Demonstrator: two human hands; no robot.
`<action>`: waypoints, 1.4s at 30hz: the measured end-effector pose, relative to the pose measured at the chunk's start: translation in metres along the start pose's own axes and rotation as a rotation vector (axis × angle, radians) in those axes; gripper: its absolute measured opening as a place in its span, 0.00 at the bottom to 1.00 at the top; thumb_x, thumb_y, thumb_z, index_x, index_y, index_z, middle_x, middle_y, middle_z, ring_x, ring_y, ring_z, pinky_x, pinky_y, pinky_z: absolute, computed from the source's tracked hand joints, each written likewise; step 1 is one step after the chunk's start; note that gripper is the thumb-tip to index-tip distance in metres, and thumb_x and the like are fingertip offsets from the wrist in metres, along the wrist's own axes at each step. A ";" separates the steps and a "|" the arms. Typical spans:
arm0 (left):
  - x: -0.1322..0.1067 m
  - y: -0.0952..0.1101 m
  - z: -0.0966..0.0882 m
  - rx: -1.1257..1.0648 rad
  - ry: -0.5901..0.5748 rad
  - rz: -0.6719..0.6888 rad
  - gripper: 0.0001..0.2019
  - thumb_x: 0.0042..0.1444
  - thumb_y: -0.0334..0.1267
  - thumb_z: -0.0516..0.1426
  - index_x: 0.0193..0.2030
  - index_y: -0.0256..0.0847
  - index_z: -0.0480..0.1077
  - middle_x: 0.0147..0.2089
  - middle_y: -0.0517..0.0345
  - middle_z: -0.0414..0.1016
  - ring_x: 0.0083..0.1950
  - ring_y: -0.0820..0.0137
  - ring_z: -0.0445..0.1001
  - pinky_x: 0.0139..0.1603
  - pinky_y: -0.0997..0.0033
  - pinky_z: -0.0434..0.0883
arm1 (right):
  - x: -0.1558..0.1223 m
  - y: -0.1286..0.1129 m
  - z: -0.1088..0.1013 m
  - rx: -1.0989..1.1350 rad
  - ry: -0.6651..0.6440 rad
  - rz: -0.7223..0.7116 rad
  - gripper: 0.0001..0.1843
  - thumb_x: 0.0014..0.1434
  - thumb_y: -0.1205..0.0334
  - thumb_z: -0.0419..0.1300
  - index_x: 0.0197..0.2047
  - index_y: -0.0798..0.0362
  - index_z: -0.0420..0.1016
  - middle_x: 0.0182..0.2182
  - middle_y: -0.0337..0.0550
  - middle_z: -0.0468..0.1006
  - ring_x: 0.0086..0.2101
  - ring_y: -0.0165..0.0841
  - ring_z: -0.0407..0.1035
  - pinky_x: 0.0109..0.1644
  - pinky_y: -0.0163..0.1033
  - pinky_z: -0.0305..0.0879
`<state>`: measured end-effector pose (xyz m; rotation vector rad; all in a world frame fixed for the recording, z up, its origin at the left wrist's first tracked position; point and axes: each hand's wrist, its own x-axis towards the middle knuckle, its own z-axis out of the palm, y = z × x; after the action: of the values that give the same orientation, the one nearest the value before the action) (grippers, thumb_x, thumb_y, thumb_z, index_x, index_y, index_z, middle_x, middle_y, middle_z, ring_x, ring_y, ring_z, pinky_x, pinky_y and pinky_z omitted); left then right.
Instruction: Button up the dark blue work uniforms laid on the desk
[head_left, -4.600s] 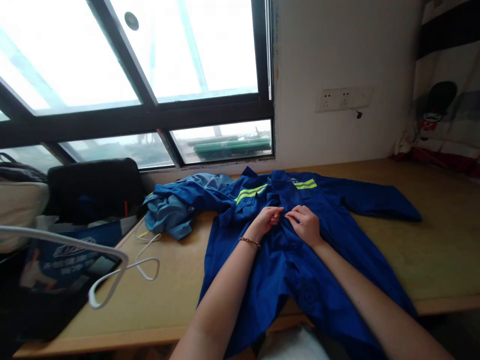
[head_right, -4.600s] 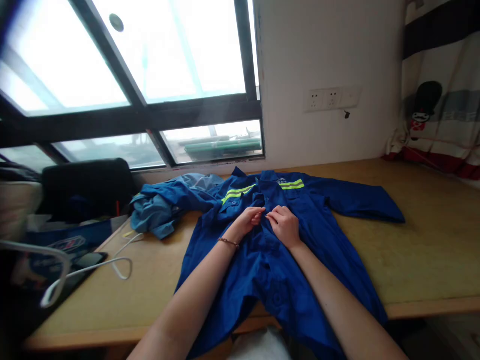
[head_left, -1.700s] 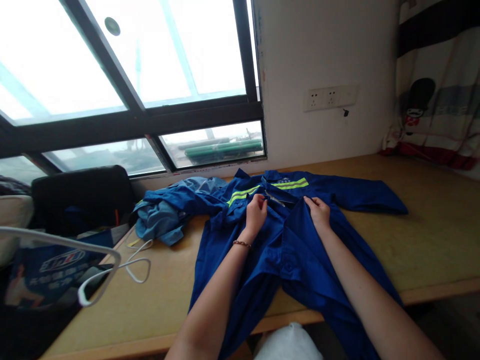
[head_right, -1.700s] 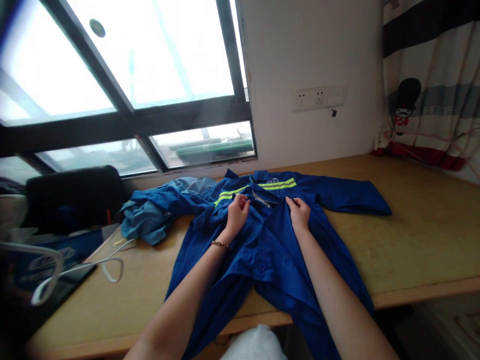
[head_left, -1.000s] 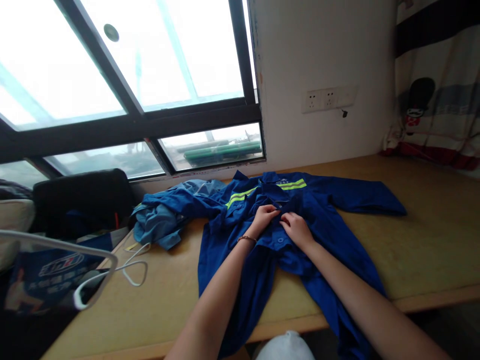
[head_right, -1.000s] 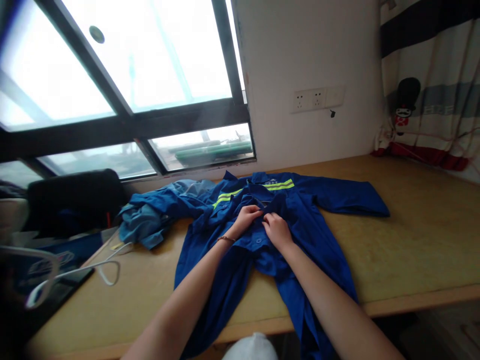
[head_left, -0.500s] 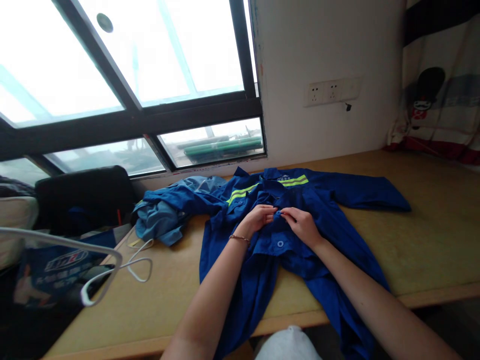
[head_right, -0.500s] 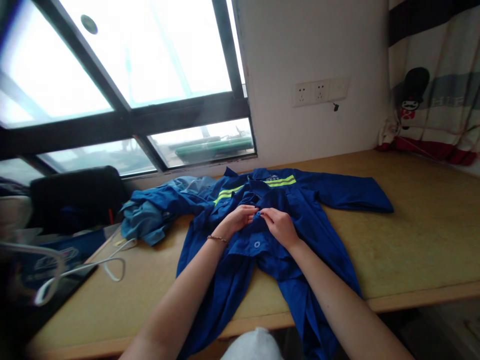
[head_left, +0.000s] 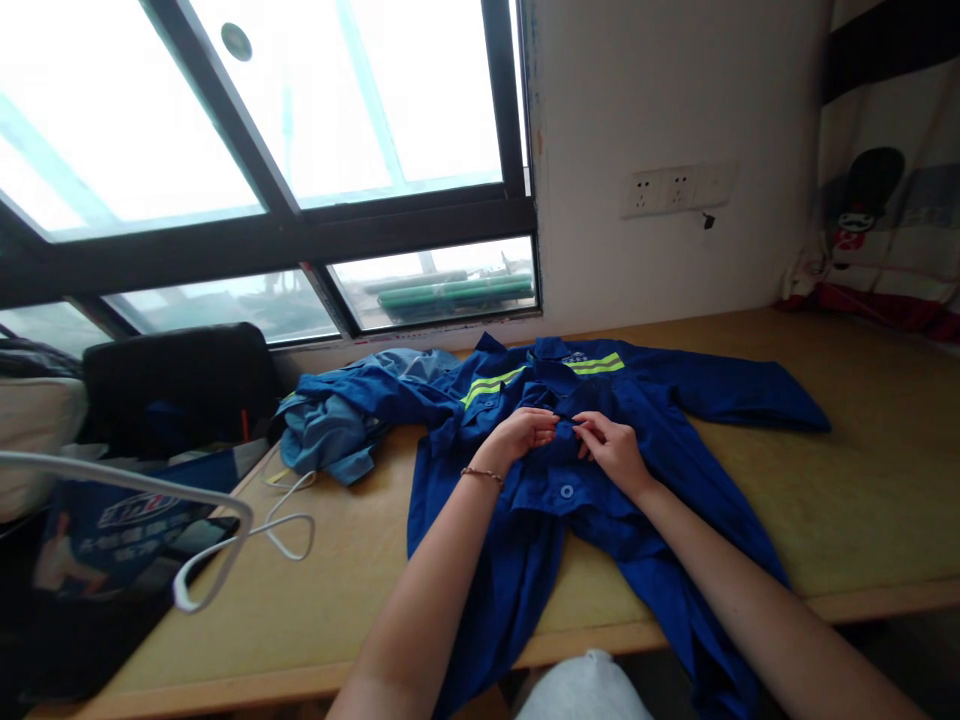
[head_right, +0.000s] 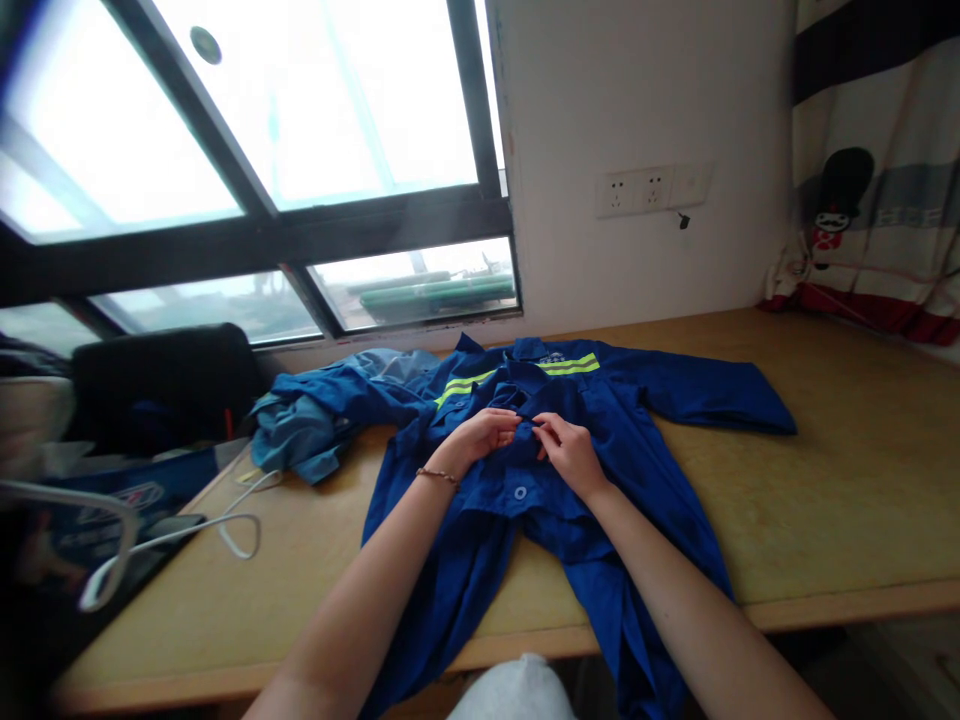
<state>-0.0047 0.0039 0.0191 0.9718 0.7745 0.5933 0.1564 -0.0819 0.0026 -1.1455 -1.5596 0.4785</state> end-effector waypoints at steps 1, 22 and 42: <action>-0.001 0.000 0.000 0.004 0.008 0.001 0.07 0.42 0.28 0.61 0.30 0.32 0.68 0.23 0.59 0.70 0.23 0.77 0.70 0.25 0.79 0.68 | 0.000 0.000 0.000 -0.004 0.003 0.002 0.11 0.55 0.57 0.54 0.41 0.50 0.69 0.25 0.37 0.72 0.20 0.28 0.67 0.24 0.32 0.65; -0.016 0.004 0.003 0.183 -0.145 0.127 0.21 0.36 0.25 0.63 0.41 0.34 0.68 0.37 0.52 0.73 0.28 0.76 0.72 0.30 0.77 0.69 | 0.000 -0.008 0.000 -0.043 0.062 -0.007 0.08 0.53 0.59 0.57 0.32 0.53 0.74 0.21 0.38 0.74 0.21 0.29 0.68 0.26 0.33 0.64; -0.020 -0.015 0.051 1.123 0.202 0.652 0.28 0.43 0.27 0.54 0.55 0.42 0.59 0.38 0.54 0.70 0.38 0.66 0.68 0.43 0.70 0.63 | 0.003 0.006 -0.004 -0.282 -0.073 0.064 0.16 0.56 0.55 0.50 0.24 0.54 0.70 0.18 0.40 0.73 0.21 0.31 0.68 0.26 0.33 0.61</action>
<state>0.0257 -0.0430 0.0291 2.2757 0.9820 0.8294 0.1626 -0.0775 0.0011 -1.4095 -1.6954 0.3528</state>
